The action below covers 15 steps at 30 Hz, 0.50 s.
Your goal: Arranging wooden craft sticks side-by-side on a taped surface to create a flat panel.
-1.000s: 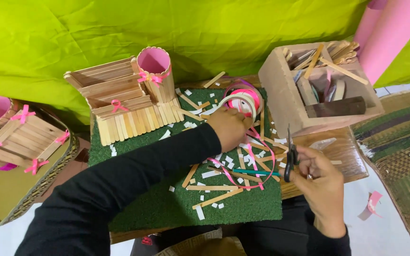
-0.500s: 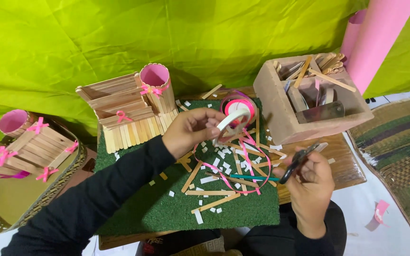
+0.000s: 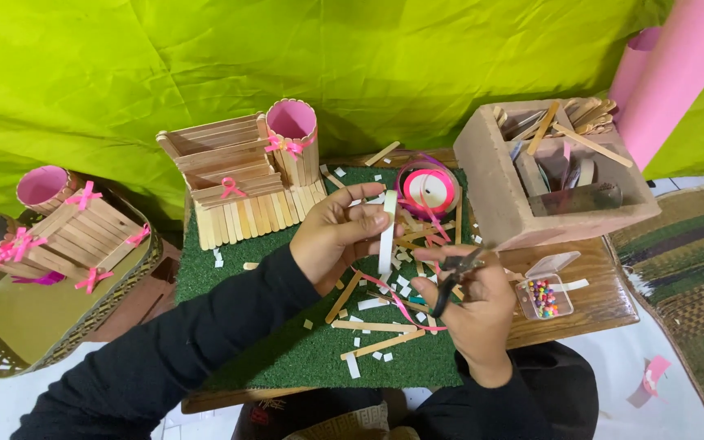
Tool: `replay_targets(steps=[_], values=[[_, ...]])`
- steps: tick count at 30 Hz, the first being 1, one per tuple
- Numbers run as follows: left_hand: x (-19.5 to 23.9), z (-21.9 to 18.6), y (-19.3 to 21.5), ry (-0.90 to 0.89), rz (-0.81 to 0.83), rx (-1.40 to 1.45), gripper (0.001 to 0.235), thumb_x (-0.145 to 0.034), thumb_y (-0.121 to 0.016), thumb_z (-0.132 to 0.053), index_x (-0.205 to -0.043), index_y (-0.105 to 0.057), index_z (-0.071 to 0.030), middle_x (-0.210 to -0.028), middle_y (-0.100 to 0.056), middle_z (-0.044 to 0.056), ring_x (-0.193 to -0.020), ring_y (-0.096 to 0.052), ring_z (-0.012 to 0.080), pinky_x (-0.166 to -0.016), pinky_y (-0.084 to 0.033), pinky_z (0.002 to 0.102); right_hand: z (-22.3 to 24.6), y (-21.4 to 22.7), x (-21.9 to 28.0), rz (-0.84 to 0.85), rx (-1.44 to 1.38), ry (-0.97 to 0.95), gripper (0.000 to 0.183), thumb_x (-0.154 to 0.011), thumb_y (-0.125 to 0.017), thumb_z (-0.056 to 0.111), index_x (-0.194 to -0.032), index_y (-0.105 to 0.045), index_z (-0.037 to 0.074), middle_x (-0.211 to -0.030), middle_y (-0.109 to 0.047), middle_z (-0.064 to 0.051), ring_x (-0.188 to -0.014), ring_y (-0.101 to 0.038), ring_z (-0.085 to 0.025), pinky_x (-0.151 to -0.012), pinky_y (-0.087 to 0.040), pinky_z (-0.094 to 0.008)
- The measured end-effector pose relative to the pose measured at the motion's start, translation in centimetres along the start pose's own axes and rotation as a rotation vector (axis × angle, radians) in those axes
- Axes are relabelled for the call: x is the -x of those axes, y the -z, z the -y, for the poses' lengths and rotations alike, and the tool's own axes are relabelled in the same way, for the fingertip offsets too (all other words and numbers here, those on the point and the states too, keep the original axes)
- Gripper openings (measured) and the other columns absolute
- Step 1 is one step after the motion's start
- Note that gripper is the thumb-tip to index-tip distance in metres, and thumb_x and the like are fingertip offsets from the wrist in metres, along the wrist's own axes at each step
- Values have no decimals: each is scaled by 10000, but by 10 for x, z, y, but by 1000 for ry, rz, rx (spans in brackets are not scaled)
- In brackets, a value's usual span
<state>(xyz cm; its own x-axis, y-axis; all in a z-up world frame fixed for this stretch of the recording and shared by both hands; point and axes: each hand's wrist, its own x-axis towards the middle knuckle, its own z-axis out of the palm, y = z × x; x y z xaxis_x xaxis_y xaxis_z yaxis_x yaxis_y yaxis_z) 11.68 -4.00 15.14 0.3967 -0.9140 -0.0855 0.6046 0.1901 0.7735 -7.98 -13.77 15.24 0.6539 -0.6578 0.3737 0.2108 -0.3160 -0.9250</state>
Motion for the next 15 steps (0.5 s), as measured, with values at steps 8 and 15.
replay_targets(steps=[8,15], values=[[0,11,-9,-123,-89,-66,630,-851,-764,-57,-1385,-462,85,-1062,-728,218,-864,-762,281,-730,-672,389,-4,-23,-14,-83,78,143,510,-704,-913,29,-1113,-611,-11,-896,-777,-172,-720,-701,-141,-646,-508,-243],[1,3,-11,-208,-87,-87,555,-869,-668,-27,-1378,-475,84,-1026,-714,192,-795,-721,227,-692,-660,349,-11,-16,-10,-152,104,92,411,-752,-880,5,-1086,-643,-15,-774,-741,-134,-639,-664,-140,-595,-517,-251]])
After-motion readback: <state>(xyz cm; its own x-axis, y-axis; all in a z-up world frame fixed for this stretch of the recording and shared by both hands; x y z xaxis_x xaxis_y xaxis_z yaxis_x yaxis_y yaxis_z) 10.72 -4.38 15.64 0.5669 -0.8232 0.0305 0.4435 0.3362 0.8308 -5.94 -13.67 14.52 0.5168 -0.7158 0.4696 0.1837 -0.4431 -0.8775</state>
